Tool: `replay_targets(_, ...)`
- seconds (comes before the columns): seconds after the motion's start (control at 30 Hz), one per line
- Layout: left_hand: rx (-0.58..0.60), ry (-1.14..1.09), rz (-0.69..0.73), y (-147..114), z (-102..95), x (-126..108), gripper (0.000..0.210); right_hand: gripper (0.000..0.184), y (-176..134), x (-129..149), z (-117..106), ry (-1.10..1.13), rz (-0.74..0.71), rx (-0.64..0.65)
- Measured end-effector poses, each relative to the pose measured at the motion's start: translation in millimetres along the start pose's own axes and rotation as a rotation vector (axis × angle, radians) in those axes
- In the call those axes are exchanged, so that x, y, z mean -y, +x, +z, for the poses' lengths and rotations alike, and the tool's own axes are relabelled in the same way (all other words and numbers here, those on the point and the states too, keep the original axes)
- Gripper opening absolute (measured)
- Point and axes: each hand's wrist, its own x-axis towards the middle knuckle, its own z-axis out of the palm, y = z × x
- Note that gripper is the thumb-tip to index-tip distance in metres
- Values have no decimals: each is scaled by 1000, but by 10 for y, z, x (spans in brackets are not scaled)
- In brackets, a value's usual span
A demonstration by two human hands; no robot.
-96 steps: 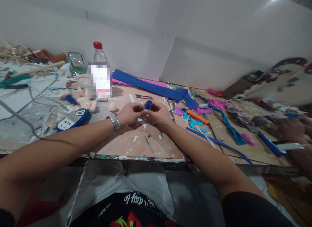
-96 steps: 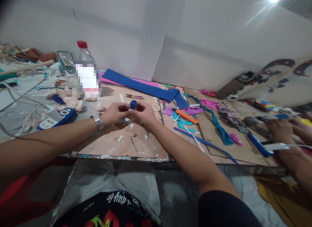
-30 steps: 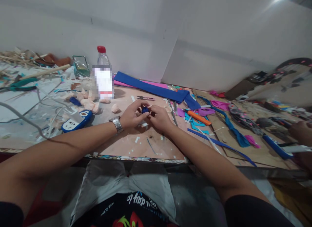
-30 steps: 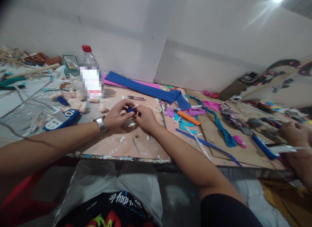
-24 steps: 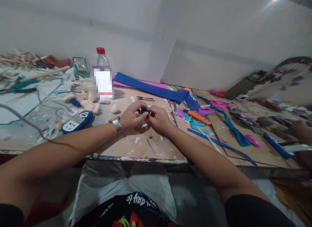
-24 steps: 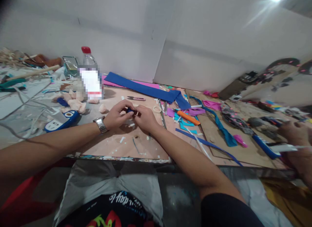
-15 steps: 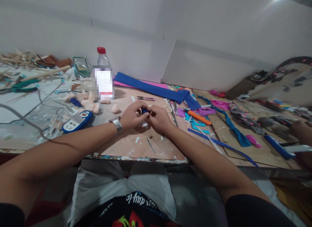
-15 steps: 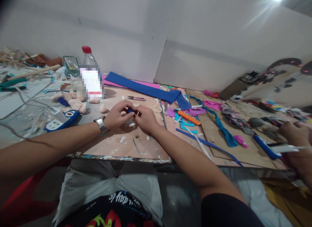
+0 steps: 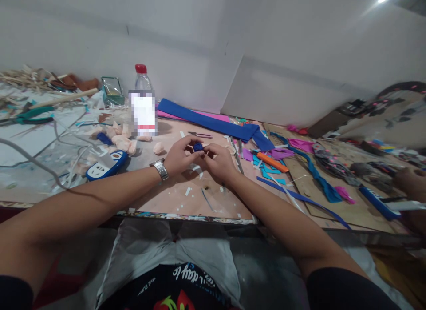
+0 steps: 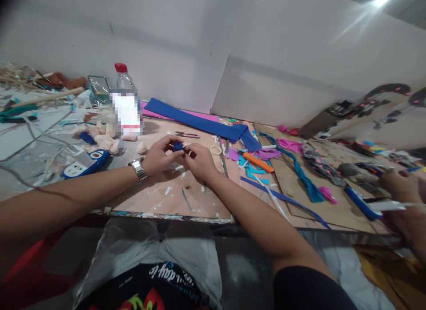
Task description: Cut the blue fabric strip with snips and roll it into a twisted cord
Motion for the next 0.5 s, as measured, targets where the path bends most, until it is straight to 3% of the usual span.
replay_targets(0.1, 2, -28, -2, -6, 0, -1, 32, 18, 0, 5, -3, 14, 0, 1)
replay_targets(0.27, 73, -118, -44, -6, 18, 37, 61, 15, 50, -51, -59, 26, 31, -44)
replay_targets(0.4, 94, -116, -112, 14, 33, 89, 44, 22, 152, -30, -192, 48, 58, -201)
replay_targets(0.5, 122, -19, -115, 22, 37, 120, 31, 24, 289, 112, -256, 26, 34, -218)
